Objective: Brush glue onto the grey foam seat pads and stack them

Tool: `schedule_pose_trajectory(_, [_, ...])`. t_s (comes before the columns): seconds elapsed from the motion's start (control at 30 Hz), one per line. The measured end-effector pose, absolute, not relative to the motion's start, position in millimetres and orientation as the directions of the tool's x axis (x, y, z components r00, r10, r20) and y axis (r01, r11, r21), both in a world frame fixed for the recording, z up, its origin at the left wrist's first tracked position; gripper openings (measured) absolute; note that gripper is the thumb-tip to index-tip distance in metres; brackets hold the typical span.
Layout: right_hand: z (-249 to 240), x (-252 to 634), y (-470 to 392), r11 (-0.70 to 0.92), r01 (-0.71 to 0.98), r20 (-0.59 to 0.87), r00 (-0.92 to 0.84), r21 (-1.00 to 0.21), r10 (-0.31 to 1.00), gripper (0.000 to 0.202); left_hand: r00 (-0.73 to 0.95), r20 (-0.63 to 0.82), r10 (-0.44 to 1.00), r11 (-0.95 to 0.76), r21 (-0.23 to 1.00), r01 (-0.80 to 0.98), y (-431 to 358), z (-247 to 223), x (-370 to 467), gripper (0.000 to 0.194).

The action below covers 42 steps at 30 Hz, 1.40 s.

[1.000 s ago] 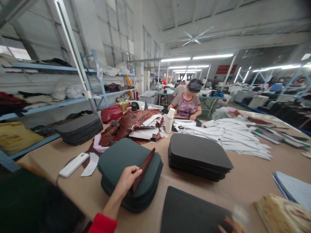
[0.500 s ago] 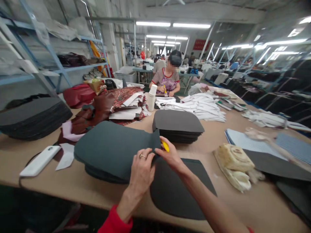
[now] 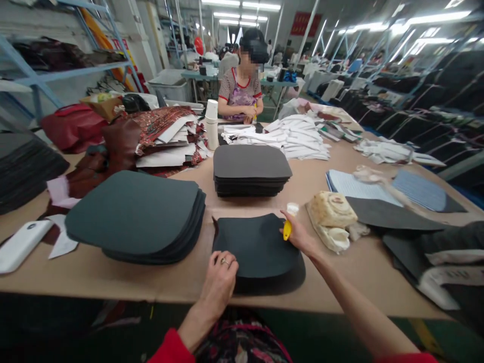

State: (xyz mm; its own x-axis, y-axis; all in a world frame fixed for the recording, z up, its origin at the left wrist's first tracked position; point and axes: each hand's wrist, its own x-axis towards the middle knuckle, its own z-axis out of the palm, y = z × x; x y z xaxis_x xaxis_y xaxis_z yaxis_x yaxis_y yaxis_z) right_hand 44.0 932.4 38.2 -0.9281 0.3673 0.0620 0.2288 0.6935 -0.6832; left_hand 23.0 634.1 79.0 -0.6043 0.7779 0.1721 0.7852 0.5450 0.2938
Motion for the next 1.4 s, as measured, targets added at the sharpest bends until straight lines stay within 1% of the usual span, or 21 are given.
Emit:
schedule_pose_trajectory(0.1, [2.9, 62.2, 949.6, 0.695, 0.286, 0.048, -0.906, -0.66, 0.419, 0.06, -0.615, 0.059, 0.786, 0.567, 0.329, 0.755, 653.8, 52.0, 40.9, 0.021])
schedule_pose_trajectory(0.2, [-15.7, 72.3, 959.2, 0.68, 0.297, 0.027, -0.906, -0.67, 0.423, 0.061, -0.616, -0.012, 0.788, 0.583, 0.338, 0.739, 659.8, 40.8, 48.3, 0.025])
schedule_pose_trajectory(0.33, [-24.3, 82.2, 963.8, 0.687, 0.266, 0.034, -0.92, -0.676, 0.39, 0.06, -0.614, -0.105, 0.782, 0.614, 0.302, 0.73, 657.4, 38.8, 52.3, 0.024])
schedule_pose_trajectory(0.4, [-20.1, 88.3, 963.3, 0.717, 0.219, 0.084, -0.929, -0.662, 0.361, 0.056, -0.616, -0.13, 0.777, 0.624, 0.287, 0.727, 652.3, 36.0, 56.0, 0.022])
schedule_pose_trajectory(0.43, [-14.3, 90.8, 962.9, 0.739, 0.192, 0.123, -0.929, -0.646, 0.349, 0.053, -0.625, -0.119, 0.772, 0.629, 0.291, 0.721, 649.6, 34.2, 57.4, 0.023])
schedule_pose_trajectory(0.47, [-5.5, 92.1, 962.8, 0.761, 0.17, 0.166, -0.924, -0.627, 0.343, 0.052, -0.638, -0.088, 0.765, 0.631, 0.297, 0.716, 647.8, 32.8, 57.4, 0.026])
schedule_pose_trajectory(0.53, [21.4, 90.2, 964.4, 0.793, 0.169, 0.233, -0.902, -0.586, 0.364, 0.051, -0.678, 0.044, 0.734, 0.633, 0.318, 0.706, 650.0, 34.4, 50.3, 0.037])
schedule_pose_trajectory(0.6, [58.8, 80.6, 968.7, 0.777, 0.174, 0.262, -0.878, -0.605, 0.401, 0.051, -0.713, 0.211, 0.669, 0.643, 0.317, 0.697, 664.1, 46.7, 31.2, 0.045])
schedule_pose_trajectory(0.63, [79.7, 72.5, 971.4, 0.767, 0.143, 0.305, -0.86, -0.626, 0.409, 0.051, -0.727, 0.279, 0.628, 0.656, 0.313, 0.687, 675.7, 57.5, 17.6, 0.047])
schedule_pose_trajectory(0.7, [120.7, 49.7, 976.3, 0.705, 0.072, 0.376, -0.805, -0.705, 0.459, 0.049, -0.739, 0.381, 0.556, 0.675, 0.313, 0.668, 705.5, 85.4, -14.7, 0.047])
schedule_pose_trajectory(0.73, [139.2, 34.9, 977.6, 0.639, 0.027, 0.377, -0.788, -0.769, 0.486, 0.048, -0.737, 0.406, 0.54, 0.674, 0.315, 0.668, 722.0, 100.0, -32.1, 0.049])
schedule_pose_trajectory(0.8, [169.8, -0.2, 975.7, 0.425, -0.091, 0.321, -0.799, -0.9, 0.508, 0.049, -0.704, 0.46, 0.541, 0.654, 0.297, 0.696, 753.3, 123.9, -67.0, 0.049])
schedule_pose_trajectory(0.87, [192.2, -38.9, 966.0, 0.205, -0.204, 0.277, -0.85, -0.957, 0.449, 0.05, -0.672, 0.486, 0.559, 0.643, 0.259, 0.721, 777.2, 135.7, -99.0, 0.049])
schedule_pose_trajectory(0.9, [201.2, -58.1, 958.3, 0.14, -0.244, 0.281, -0.871, -0.96, 0.404, 0.05, -0.661, 0.485, 0.573, 0.64, 0.239, 0.73, 785.4, 136.6, -113.3, 0.049])
schedule_pose_trajectory(0.93, [209.1, -76.7, 949.0, 0.114, -0.272, 0.294, -0.888, -0.956, 0.354, 0.049, -0.653, 0.477, 0.587, 0.639, 0.222, 0.736, 791.0, 134.5, -126.2, 0.05])
schedule_pose_trajectory(1.0, [221.1, -110.5, 927.5, 0.142, -0.305, 0.332, -0.912, -0.942, 0.241, 0.045, -0.656, 0.442, 0.612, 0.643, 0.206, 0.738, 795.7, 123.7, -147.6, 0.051])
schedule_pose_trajectory(1.1, [226.4, -152.0, 897.3, 0.202, -0.321, 0.339, -0.939, -0.925, 0.063, 0.04, -0.669, 0.385, 0.636, 0.636, 0.23, 0.737, 793.6, 102.1, -168.7, 0.046])
schedule_pose_trajectory(1.27, [203.7, -196.5, 873.3, 0.245, -0.299, 0.233, -0.936, -0.922, -0.265, 0.031, -0.697, 0.349, 0.627, 0.619, 0.319, 0.717, 790.6, 84.9, -182.5, 0.038])
schedule_pose_trajectory(1.33, [194.4, -210.2, 871.7, 0.28, -0.289, 0.186, -0.92, -0.915, -0.344, 0.029, -0.71, 0.347, 0.613, 0.628, 0.331, 0.704, 791.2, 85.0, -184.7, 0.037])
schedule_pose_trajectory(1.4, [188.5, -226.4, 872.5, 0.301, -0.289, 0.171, -0.917, -0.909, -0.361, 0.027, -0.706, 0.357, 0.612, 0.631, 0.318, 0.708, 791.4, 86.0, -186.2, 0.035])
